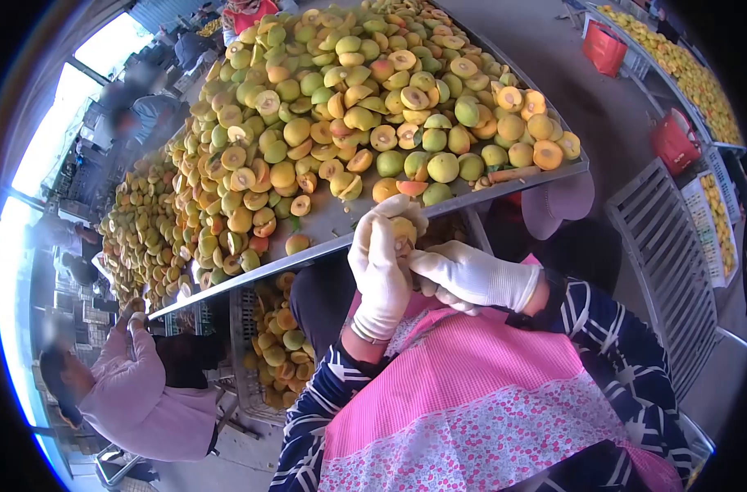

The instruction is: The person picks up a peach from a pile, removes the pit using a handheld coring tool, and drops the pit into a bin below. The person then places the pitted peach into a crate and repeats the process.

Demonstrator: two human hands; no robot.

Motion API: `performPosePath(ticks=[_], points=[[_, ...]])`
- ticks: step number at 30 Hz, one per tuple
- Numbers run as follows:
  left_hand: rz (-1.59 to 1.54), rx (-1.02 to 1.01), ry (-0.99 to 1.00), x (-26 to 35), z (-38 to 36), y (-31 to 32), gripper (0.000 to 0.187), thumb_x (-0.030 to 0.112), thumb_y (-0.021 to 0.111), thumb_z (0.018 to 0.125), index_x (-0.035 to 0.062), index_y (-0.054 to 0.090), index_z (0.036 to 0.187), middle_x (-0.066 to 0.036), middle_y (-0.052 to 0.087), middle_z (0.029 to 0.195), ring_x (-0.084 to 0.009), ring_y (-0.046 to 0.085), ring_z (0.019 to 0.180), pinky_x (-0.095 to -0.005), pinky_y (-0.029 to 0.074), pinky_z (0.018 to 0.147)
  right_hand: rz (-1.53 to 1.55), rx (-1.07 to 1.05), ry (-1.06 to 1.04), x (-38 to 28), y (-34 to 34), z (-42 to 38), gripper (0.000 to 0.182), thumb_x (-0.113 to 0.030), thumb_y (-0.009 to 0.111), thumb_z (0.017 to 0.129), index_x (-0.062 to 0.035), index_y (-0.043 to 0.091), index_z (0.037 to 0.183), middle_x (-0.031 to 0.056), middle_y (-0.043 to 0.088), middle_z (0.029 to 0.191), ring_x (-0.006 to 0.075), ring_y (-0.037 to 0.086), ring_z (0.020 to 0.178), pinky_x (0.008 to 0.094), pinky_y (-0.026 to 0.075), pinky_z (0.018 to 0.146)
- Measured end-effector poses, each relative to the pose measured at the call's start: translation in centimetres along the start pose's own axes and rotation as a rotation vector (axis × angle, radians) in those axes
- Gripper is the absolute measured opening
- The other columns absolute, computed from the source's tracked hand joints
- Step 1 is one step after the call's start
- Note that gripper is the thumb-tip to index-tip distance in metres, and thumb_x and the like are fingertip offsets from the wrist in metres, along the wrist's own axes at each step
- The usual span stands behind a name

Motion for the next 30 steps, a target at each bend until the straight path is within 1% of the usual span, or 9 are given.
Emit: performPosePath(ticks=[7, 11, 12, 15, 19, 22, 25, 28, 30], points=[[-0.328, -0.191, -0.328, 1.2, 1.2, -0.3, 0.057, 0.043, 0.041, 0.109, -0.0047, 0.065, 0.089, -0.017, 0.069, 0.084, -0.0253, 0.066, 0.078, -0.0355, 0.054, 0.077, 0.148, -0.205, 0.186, -0.9, -0.2, -0.4, 0.053, -0.05, 0.048, 0.106, -0.0048, 0.056, 0.079, -0.0027, 0.039, 0.054, 0.0083, 0.034, 0.039, 0.0259, 0.027, 0.038], [-0.351, -0.305, -0.422, 0.3, 1.7, -1.1, 0.063, 0.049, 0.042, 0.109, -0.0059, 0.067, 0.09, -0.019, 0.07, 0.084, -0.026, 0.066, 0.072, -0.0353, 0.056, 0.071, 0.085, -0.234, 0.147, -0.7, -0.3, -0.5, 0.053, -0.05, 0.048, 0.106, -0.0048, 0.056, 0.08, -0.0031, 0.038, 0.054, 0.0082, 0.033, 0.04, 0.0259, 0.026, 0.038], [-0.314, -0.32, -0.41, 0.9, 1.8, -0.9, 0.07, 0.048, 0.036, 0.109, -0.0038, 0.069, 0.076, -0.018, 0.068, 0.074, -0.0309, 0.066, 0.081, -0.0414, 0.052, 0.086, 0.114, -0.251, 0.162, -1.1, -0.2, -0.6, 0.052, -0.05, 0.048, 0.106, -0.0048, 0.056, 0.081, -0.0032, 0.037, 0.054, 0.0082, 0.033, 0.04, 0.0258, 0.026, 0.038], [-0.509, -0.334, -0.271, 0.5, 2.1, -0.3, 0.074, 0.049, 0.034, 0.109, -0.0041, 0.069, 0.071, -0.017, 0.068, 0.072, -0.0306, 0.065, 0.078, -0.0408, 0.05, 0.092, 0.211, -0.31, 0.143, -0.9, 0.1, -0.3, 0.052, -0.051, 0.049, 0.106, -0.0053, 0.057, 0.082, -0.0035, 0.036, 0.053, 0.0074, 0.032, 0.04, 0.0245, 0.025, 0.037], [-0.335, -0.44, -0.135, 0.4, 2.4, -1.2, 0.073, 0.048, 0.033, 0.109, -0.0027, 0.069, 0.07, -0.014, 0.067, 0.069, -0.0258, 0.062, 0.072, -0.0408, 0.048, 0.092, 0.284, -0.41, 0.14, -1.0, 0.6, 0.3, 0.053, -0.052, 0.048, 0.107, -0.0053, 0.057, 0.083, -0.0039, 0.035, 0.052, 0.0066, 0.031, 0.039, 0.0236, 0.022, 0.036], [-0.038, -0.502, 0.03, 2.1, 2.9, -2.4, 0.071, 0.048, 0.032, 0.11, -0.0043, 0.07, 0.083, -0.015, 0.068, 0.077, -0.0251, 0.062, 0.077, -0.0386, 0.05, 0.09, 0.296, -0.467, 0.136, -1.1, 0.8, 1.1, 0.054, -0.052, 0.048, 0.107, -0.0038, 0.058, 0.083, -0.0036, 0.036, 0.052, 0.0065, 0.031, 0.039, 0.0238, 0.022, 0.036], [-0.201, -0.164, -0.171, 3.0, 1.5, -3.5, 0.052, 0.04, 0.041, 0.11, -0.0057, 0.065, 0.108, -0.016, 0.067, 0.092, -0.0245, 0.063, 0.087, -0.0387, 0.052, 0.088, 0.258, -0.515, 0.157, -1.5, 0.6, 1.9, 0.054, -0.05, 0.05, 0.106, -0.0021, 0.059, 0.083, -0.0028, 0.038, 0.053, 0.0068, 0.032, 0.039, 0.0238, 0.023, 0.037], [0.108, 0.034, 0.172, 1.3, 1.8, -6.9, 0.027, 0.017, 0.048, 0.11, -0.0042, 0.054, 0.127, -0.015, 0.064, 0.103, -0.025, 0.064, 0.093, -0.0396, 0.055, 0.085, 0.149, -0.548, 0.12, 0.1, 0.2, 3.6, 0.052, -0.047, 0.052, 0.104, -0.0006, 0.059, 0.082, -0.0021, 0.04, 0.055, 0.0069, 0.034, 0.041, 0.0238, 0.026, 0.039], [0.232, 0.207, 0.129, 1.6, 0.9, -8.7, 0.032, 0.023, 0.043, 0.112, -0.0044, 0.057, 0.122, -0.016, 0.066, 0.102, -0.0257, 0.065, 0.091, -0.0387, 0.055, 0.086, 0.12, -0.426, 0.055, 0.6, -0.8, 4.4, 0.05, -0.045, 0.053, 0.103, -0.0001, 0.06, 0.083, -0.0014, 0.042, 0.059, 0.0064, 0.036, 0.044, 0.0235, 0.029, 0.041]])
Point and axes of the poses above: each hand's wrist, its own z-axis towards the middle knuckle, its own y-axis out of the palm, x = y × z, the point moved 1 cm from there along z, towards the middle knuckle
